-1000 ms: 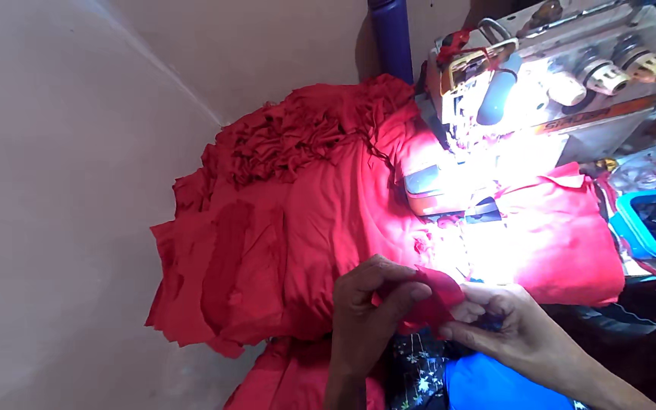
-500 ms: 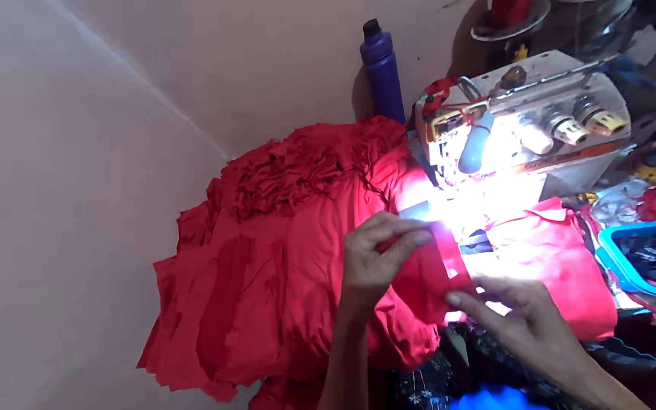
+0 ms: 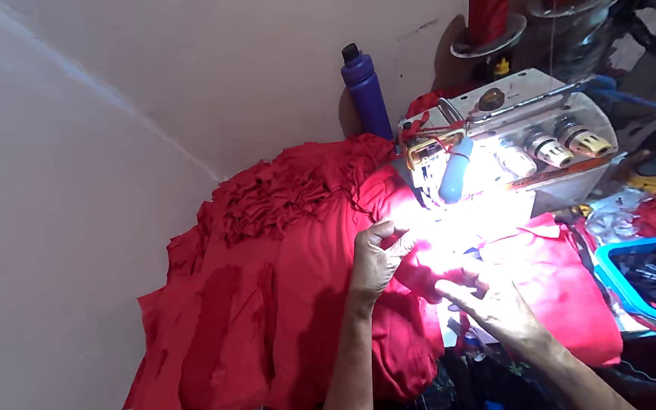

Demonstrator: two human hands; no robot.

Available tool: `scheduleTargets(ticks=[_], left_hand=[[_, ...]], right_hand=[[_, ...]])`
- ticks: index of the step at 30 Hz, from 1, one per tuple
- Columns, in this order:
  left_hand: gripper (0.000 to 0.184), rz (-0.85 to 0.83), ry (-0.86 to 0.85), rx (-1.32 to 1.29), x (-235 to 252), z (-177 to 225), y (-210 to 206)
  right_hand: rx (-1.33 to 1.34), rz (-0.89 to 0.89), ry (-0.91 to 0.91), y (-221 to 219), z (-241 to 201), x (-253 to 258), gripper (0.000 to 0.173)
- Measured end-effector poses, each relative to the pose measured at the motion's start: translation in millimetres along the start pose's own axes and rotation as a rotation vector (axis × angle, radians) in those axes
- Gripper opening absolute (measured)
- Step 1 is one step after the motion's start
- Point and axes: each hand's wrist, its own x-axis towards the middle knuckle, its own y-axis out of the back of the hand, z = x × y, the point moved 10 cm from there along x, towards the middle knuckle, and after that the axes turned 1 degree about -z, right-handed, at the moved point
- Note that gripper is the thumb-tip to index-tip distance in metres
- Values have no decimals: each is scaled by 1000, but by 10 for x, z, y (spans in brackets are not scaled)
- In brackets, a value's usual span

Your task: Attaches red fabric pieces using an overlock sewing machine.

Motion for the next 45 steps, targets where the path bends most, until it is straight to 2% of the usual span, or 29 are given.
scheduleTargets(ticks=[4, 8, 11, 16, 18, 21, 24, 27, 29, 34, 40, 43, 45], left_hand=[[10, -50, 36, -228, -44, 30, -17], [4, -20, 39, -404, -165, -112, 10], [3, 42, 37, -432, -235, -122, 81], [4, -20, -206, -166, -200, 474, 132], [3, -10, -258, -99, -111, 484, 104], [7, 78, -191, 76, 74, 113, -38], [13, 107, -56, 420, 157, -240, -193], [19, 165, -1, 701, 124, -130, -254], [18, 220, -57, 805, 10, 40, -323], [12, 286, -222, 921, -379, 225, -578], [21, 265, -69, 917, -318, 94, -639], [23, 256, 23, 897, -249, 42, -630], [23, 244, 55, 883, -205, 10, -609]], right_hand=[[-136, 49, 87, 69, -34, -4, 17], [0, -86, 214, -35, -185, -86, 5], [131, -165, 140, -84, -151, -84, 7], [138, -176, 246, -125, -368, -200, 4], [92, -123, 252, -107, -383, -198, 5], [-42, 48, 121, 25, -116, -61, 8], [-270, 137, 33, 171, 190, 59, 26], [-362, 167, 91, 198, 192, 39, 29], [-347, 175, 104, 181, 148, -25, 28], [-297, 235, 168, 212, 126, -272, 23], [-249, 320, 195, 340, 29, -178, 19], [-243, 328, 206, 358, 20, -59, 26], [-241, 325, 230, 352, 16, 13, 24]])
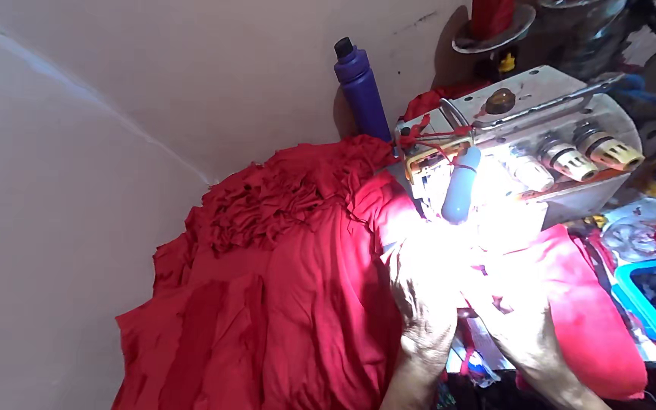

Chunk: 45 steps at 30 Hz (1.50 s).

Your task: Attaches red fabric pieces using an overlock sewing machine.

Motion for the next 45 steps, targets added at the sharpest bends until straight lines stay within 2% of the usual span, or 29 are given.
scheduleTargets(ticks=[4, 8, 12, 13, 15, 17, 19, 21, 24, 27, 31, 34, 36, 39, 42, 45], left_hand=[[36, -213, 58, -80, 223, -133, -120], [36, -383, 165, -52, 505, -339, -190], [38, -372, 32, -12, 862, -460, -314], [37, -391, 59, -33, 978, -538, -375], [39, -426, 160, -160, 1179, -797, -490], [38, -397, 137, -373, 1201, -1008, -471], [34, -321, 107, -553, 1105, -1092, -312], [29, -190, 100, -574, 838, -1027, 10], [29, -106, 50, -451, 48, -790, 459], [20, -19, 23, -533, -610, -660, 595], [17, -35, 29, -588, -1203, -519, 677], [17, -101, 11, -614, -1380, -363, 632], [15, -127, -15, -642, -1417, -258, 556], [14, -165, -60, -644, -1437, -95, 431], [14, -234, -108, -693, -1480, 40, 275], [15, -409, -109, -918, -1519, 180, 64]], right_hand=[[-112, -21, 26, -53, -14, 166, 22], [-362, -46, 66, -55, -28, 259, 28], [-404, -64, 207, 84, -176, 37, 28], [-406, -82, 259, 147, -220, -63, 27], [-440, -150, 323, 296, -260, -313, 28], [-505, -184, 390, 473, -280, -601, 29], [-562, -201, 431, 647, -247, -836, 30], [-672, -209, 486, 745, -173, -1005, 29], [-846, -206, 636, 707, 14, -1180, 19], [-785, -158, 697, 721, 62, -1207, 12], [-692, -198, 629, 793, -16, -1211, 19], [-693, -229, 570, 827, -62, -1219, 22], [-598, -224, 498, 873, -59, -1166, 21], [-449, -242, 330, 911, 16, -1036, 20], [-344, -332, 128, 904, 127, -910, 14], [-225, -333, -48, 978, 148, -711, 15]])
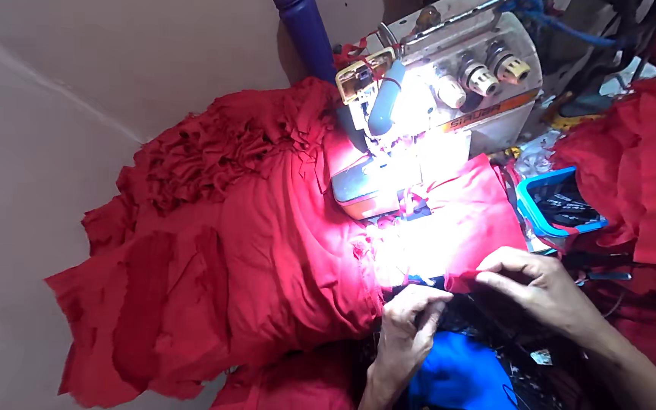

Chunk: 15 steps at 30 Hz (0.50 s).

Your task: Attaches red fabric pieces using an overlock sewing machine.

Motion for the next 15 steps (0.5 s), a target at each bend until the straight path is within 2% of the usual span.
scheduleTargets(ticks=[3, 5, 7, 10, 11, 13, 14, 15], left_hand=[[30, -270, 211, -345, 191, -45, -315], [46, -363, 381, -521, 396, -32, -488], [55, -313, 546, -729, 622, -112, -569], [69, -238, 645, -911, 905, -316, -598], [64, -162, 701, -884, 971, -397, -571], [34, 14, 774, -594, 1031, -596, -427], [27, 21, 750, -435, 1035, -641, -349], [28, 17, 678, -284, 1065, -640, -291]], right_hand=[[-72, 184, -43, 296, -172, 196, 14], [-91, 289, 16, 472, -432, 308, 18], [-74, 351, 159, 592, -731, 355, 19], [-52, 330, 359, 655, -1021, 260, 22], [-68, 313, 393, 648, -1039, 200, 22], [-100, 249, 426, 587, -987, 67, 22], [-98, 203, 435, 540, -941, -1, 23], [-96, 154, 434, 488, -892, -58, 24]])
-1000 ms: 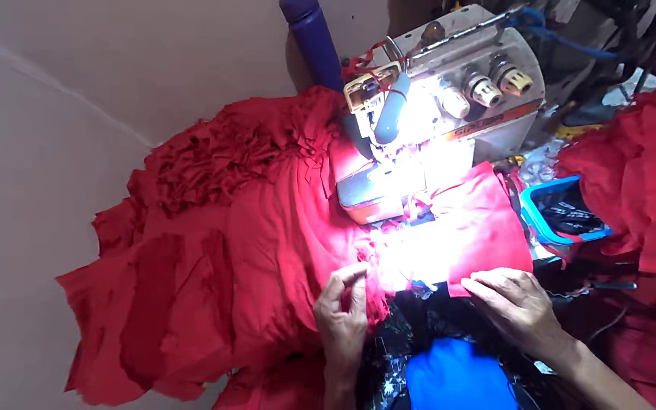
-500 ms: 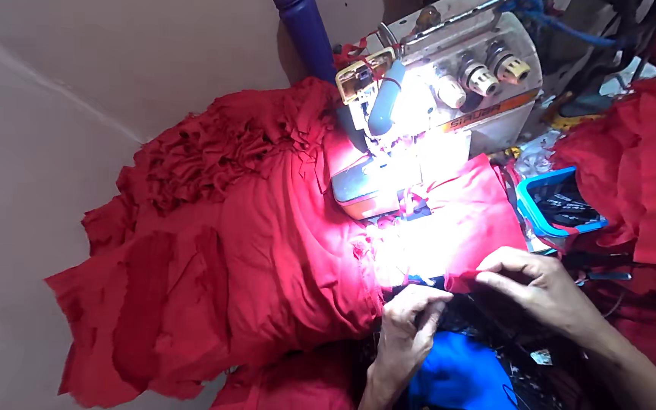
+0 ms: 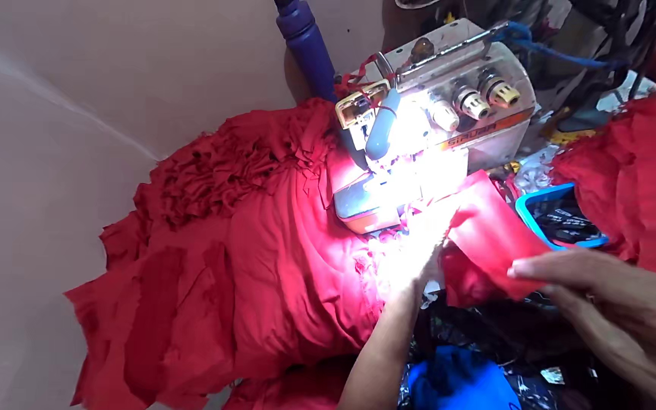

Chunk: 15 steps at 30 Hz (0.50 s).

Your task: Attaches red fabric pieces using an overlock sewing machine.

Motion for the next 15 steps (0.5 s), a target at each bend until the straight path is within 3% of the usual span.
scheduleTargets(ticks=[3, 6, 12, 15], left_hand=[[27, 160, -199, 303, -23, 111, 106], [29, 246, -335, 447, -87, 283, 62], [18, 160, -597, 249, -316, 900, -128], [14, 68, -614, 27, -478, 1032, -50]], right_hand=[[35, -85, -26, -109, 91, -196, 26], [64, -97, -48, -150, 146, -246, 28], [170, 62, -24, -62, 59, 147, 20], [282, 226, -123, 21, 18, 403, 8]])
